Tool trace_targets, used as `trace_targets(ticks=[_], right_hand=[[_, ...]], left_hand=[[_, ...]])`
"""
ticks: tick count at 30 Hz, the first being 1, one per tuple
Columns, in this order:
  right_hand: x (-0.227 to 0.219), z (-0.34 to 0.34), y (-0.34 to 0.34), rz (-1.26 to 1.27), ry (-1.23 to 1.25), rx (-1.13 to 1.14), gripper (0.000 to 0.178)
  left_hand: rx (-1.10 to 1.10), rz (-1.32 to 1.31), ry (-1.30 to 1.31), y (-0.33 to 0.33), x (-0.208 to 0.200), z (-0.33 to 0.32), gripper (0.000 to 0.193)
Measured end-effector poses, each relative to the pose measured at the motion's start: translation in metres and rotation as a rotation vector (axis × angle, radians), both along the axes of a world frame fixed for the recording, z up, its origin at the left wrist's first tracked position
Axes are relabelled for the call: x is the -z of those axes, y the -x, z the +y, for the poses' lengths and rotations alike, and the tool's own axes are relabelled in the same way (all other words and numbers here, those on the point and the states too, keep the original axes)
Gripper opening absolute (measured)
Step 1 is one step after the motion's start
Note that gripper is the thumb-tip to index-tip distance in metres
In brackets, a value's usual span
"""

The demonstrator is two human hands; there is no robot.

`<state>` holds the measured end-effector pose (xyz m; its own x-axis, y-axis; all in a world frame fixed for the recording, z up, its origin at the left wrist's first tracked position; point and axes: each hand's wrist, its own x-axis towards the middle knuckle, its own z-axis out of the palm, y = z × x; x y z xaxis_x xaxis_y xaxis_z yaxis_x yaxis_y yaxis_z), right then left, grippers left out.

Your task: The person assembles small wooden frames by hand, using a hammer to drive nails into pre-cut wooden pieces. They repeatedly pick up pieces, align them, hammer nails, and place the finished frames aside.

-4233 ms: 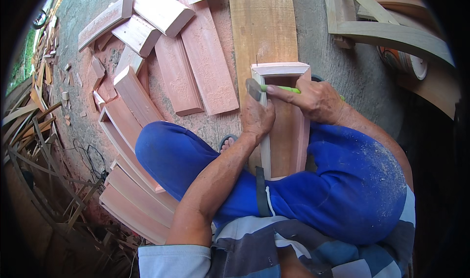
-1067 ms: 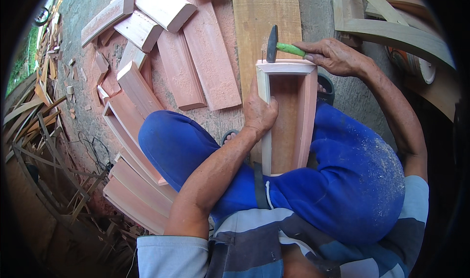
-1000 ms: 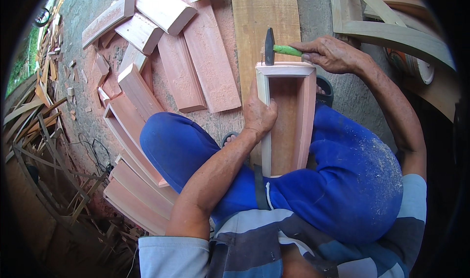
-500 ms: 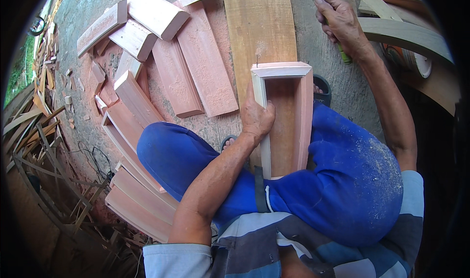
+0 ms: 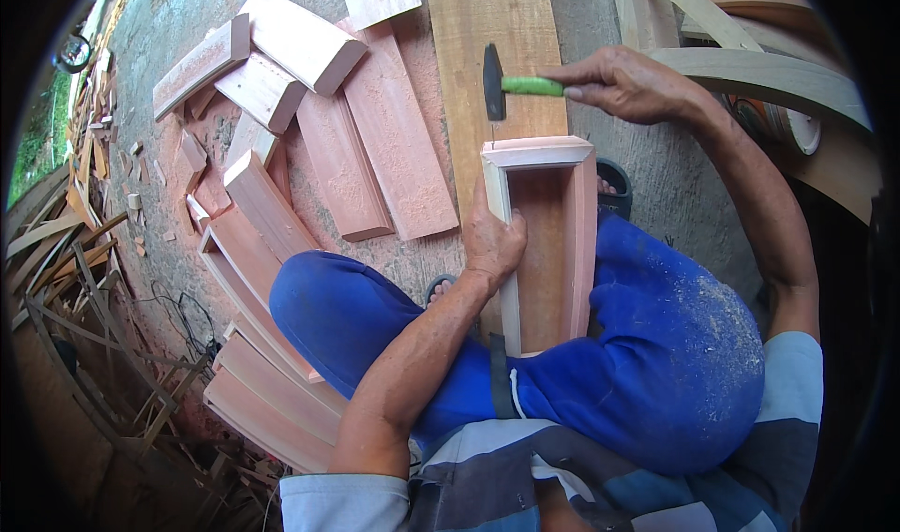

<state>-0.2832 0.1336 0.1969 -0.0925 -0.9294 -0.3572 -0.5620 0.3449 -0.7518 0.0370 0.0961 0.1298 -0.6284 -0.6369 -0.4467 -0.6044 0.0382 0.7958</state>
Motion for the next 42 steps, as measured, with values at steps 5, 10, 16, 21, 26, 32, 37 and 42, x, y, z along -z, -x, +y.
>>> trace_targets(ticks=[5, 10, 16, 21, 26, 32, 37, 42], right_hand=[[0.038, 0.028, -0.007, 0.108, 0.279, 0.346, 0.043], [-0.023, -0.018, 0.007, -0.09, -0.119, 0.17, 0.041], [0.033, -0.01, -0.005, 0.072, 0.236, -0.054, 0.044], [-0.005, -0.031, -0.004, 0.011, -0.167, 0.209, 0.04], [-0.013, -0.024, 0.0, 0.032, -0.276, -0.233, 0.043], [-0.034, -0.018, -0.012, 0.0, -0.315, -0.234, 0.04], [-0.011, -0.019, 0.002, 0.096, 0.151, 0.138, 0.041], [-0.009, -0.018, -0.035, 0.218, -0.323, -0.292, 0.042]], left_hand=[[0.056, -0.007, 0.022, 0.01, -0.007, 0.004, 0.075], [0.011, -0.025, 0.031, 0.001, -0.003, -0.001, 0.076], [0.046, -0.007, 0.017, 0.009, -0.005, 0.0, 0.076], [0.048, -0.003, -0.001, 0.006, -0.008, -0.003, 0.076], [0.047, -0.018, 0.029, 0.001, -0.008, 0.003, 0.077], [0.041, -0.033, -0.019, 0.0, -0.012, 0.002, 0.078], [0.038, -0.01, -0.002, 0.005, -0.009, -0.003, 0.078], [0.027, -0.007, 0.007, 0.0, -0.001, 0.0, 0.078]])
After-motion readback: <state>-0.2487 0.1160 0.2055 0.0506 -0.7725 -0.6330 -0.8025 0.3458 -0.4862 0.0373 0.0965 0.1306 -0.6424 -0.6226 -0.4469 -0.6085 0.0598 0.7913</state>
